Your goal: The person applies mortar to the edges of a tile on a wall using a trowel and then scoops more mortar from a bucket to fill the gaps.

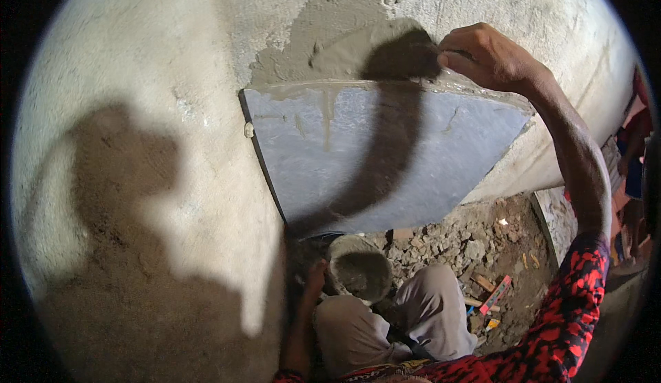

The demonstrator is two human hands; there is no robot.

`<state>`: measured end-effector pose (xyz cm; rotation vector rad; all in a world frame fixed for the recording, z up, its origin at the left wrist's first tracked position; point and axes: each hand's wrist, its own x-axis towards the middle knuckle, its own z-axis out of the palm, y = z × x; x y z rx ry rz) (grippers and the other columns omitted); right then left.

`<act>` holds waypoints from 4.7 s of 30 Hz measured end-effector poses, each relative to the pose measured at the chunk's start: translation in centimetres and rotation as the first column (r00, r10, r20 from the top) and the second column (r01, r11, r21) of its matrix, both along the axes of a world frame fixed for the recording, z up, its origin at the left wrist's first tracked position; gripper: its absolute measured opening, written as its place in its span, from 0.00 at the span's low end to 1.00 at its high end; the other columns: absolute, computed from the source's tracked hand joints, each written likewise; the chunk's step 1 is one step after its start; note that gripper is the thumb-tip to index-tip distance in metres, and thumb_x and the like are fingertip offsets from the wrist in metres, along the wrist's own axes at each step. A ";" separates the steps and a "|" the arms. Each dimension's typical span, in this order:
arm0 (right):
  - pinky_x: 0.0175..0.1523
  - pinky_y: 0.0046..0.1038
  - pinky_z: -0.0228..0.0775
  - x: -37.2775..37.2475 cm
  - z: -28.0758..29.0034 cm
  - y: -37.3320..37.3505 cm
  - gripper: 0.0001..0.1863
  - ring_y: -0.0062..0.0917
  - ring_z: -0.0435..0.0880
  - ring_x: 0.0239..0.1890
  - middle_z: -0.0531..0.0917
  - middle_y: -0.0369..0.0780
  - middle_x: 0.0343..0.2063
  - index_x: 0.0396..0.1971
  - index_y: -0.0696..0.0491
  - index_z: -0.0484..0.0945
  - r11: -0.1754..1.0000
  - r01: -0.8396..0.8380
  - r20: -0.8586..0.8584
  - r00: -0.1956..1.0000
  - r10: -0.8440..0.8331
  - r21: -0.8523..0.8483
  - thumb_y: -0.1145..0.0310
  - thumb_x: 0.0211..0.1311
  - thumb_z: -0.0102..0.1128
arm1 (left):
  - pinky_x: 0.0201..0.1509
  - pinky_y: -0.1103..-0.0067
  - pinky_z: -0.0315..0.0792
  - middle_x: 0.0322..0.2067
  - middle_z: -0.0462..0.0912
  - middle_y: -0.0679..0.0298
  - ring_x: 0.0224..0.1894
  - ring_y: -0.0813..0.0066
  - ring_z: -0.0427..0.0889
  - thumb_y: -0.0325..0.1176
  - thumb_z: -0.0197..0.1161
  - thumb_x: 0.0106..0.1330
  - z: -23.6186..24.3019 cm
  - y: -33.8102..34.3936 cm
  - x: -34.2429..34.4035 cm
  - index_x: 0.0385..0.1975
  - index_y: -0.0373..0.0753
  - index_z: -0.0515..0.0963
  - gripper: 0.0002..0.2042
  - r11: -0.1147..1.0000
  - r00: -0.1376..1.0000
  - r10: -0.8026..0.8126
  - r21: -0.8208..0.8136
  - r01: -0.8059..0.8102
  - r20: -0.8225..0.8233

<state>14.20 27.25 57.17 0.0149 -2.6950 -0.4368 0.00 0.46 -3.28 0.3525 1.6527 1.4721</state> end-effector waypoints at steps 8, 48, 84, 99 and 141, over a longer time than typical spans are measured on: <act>0.36 0.36 0.74 4.1 -0.5 1.9 0.12 0.38 0.82 0.30 0.82 0.46 0.27 0.31 0.61 0.79 0.992 0.123 0.140 0.982 -0.127 0.036 0.66 0.66 0.53 | 0.36 0.78 0.62 0.24 0.67 0.72 0.29 0.79 0.64 0.48 0.51 0.70 -5.0 -0.2 -0.9 0.27 0.43 0.72 0.16 0.983 0.998 0.019 0.185 -0.007 -0.061; 0.41 0.36 0.74 12.5 -1.9 6.6 0.14 0.36 0.82 0.34 0.83 0.43 0.32 0.38 0.56 0.79 0.933 0.335 -0.087 0.934 -0.347 -0.132 0.61 0.67 0.51 | 0.36 0.77 0.58 0.26 0.62 0.72 0.31 0.79 0.59 0.45 0.49 0.70 3.7 -1.0 -0.5 0.27 0.41 0.66 0.15 0.997 0.996 -0.070 0.035 0.072 -0.058; 0.31 0.42 0.72 22.3 -5.6 17.0 0.28 0.38 0.80 0.25 0.80 0.45 0.23 0.32 0.53 0.73 0.889 0.457 -0.075 0.888 -0.454 0.027 0.40 0.65 0.38 | 0.59 0.71 0.63 0.50 0.76 0.54 0.53 0.63 0.73 0.43 0.47 0.72 5.9 0.9 2.9 0.54 0.28 0.70 0.23 0.996 0.998 -0.007 0.090 0.013 -0.064; 0.32 0.39 0.75 9.1 -5.1 3.1 0.13 0.38 0.82 0.27 0.81 0.45 0.28 0.33 0.57 0.75 0.970 0.218 -0.261 0.936 -0.238 -0.104 0.62 0.67 0.49 | 0.54 0.72 0.66 0.44 0.78 0.60 0.48 0.68 0.74 0.46 0.47 0.73 5.8 1.0 3.6 0.53 0.32 0.72 0.23 0.983 0.976 -0.079 0.149 0.110 -0.202; 0.25 0.37 0.73 -2.2 -16.7 -9.5 0.16 0.37 0.82 0.24 0.79 0.48 0.23 0.38 0.57 0.63 0.871 0.046 -0.325 0.917 -0.231 -0.489 0.71 0.59 0.62 | 0.41 0.71 0.60 0.26 0.65 0.68 0.31 0.74 0.63 0.57 0.48 0.69 4.1 1.1 2.9 0.25 0.41 0.67 0.23 0.989 0.993 0.027 0.148 -0.010 -0.113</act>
